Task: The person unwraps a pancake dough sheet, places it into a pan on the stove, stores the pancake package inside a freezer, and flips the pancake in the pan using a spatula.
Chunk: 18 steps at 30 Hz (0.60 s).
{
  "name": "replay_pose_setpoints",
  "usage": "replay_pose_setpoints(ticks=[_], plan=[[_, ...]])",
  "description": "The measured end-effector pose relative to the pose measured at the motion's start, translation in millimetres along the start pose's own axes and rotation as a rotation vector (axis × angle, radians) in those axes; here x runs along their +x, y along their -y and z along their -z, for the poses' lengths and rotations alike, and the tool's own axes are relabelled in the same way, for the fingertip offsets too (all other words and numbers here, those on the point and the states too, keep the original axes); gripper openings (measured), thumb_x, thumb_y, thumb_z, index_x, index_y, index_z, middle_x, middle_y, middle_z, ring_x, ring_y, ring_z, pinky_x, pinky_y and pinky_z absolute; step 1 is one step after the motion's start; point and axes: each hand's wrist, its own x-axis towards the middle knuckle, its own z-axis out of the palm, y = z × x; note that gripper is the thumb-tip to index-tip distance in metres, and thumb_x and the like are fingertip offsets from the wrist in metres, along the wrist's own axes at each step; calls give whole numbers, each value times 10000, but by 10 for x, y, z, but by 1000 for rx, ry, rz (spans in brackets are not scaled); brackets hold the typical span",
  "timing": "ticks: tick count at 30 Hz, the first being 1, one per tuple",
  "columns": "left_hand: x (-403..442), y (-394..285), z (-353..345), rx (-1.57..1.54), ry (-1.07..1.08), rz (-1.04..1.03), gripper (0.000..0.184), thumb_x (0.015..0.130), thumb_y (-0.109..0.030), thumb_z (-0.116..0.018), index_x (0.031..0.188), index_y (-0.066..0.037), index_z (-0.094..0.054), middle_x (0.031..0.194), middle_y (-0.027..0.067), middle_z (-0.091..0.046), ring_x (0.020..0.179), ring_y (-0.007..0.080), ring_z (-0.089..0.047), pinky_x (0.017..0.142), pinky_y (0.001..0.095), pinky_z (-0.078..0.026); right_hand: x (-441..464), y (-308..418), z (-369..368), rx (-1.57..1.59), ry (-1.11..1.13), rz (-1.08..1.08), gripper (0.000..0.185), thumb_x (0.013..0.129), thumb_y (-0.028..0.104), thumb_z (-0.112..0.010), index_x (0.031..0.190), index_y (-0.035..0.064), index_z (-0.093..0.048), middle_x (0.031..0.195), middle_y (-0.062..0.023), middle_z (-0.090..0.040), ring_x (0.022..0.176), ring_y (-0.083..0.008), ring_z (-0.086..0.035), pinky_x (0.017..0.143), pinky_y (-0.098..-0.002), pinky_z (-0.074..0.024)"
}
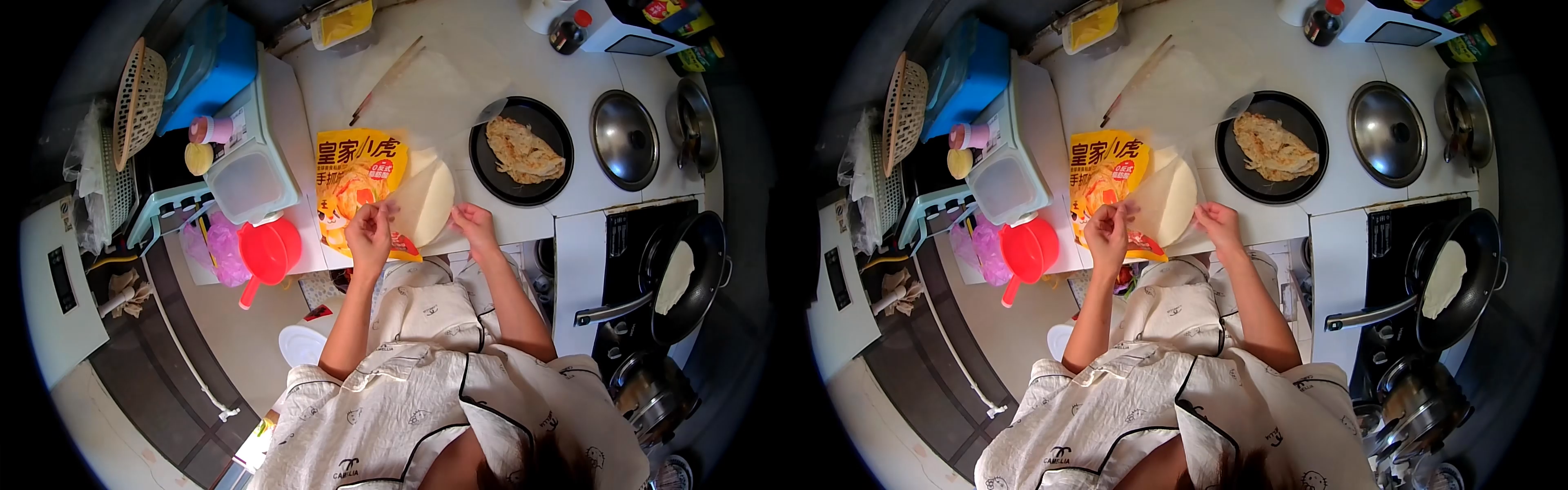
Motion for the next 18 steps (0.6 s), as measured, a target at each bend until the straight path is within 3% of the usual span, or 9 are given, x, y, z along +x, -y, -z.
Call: replay_pose_setpoints(ticks=[12,18], plan=[[36,25,-19,-94,-24,1,193,870,-41,-483,684,11,-481,796,117,-624,742,146,-614,678,240,-491,64,-137,304,119,-12,-33,149,857,209,-557,864,64,-594,798,20,-603,715,-47,-535,656,-202,-415],[75,-174,17,-187,-17,11,203,870,-55,-491,675,-6,-471,867,156,-623,773,193,-629,692,258,-499,-108,96,309,285,-34,10,171,891,204,-489,924,48,-551,904,1,-589,824,-78,-538,755,-218,-405]])
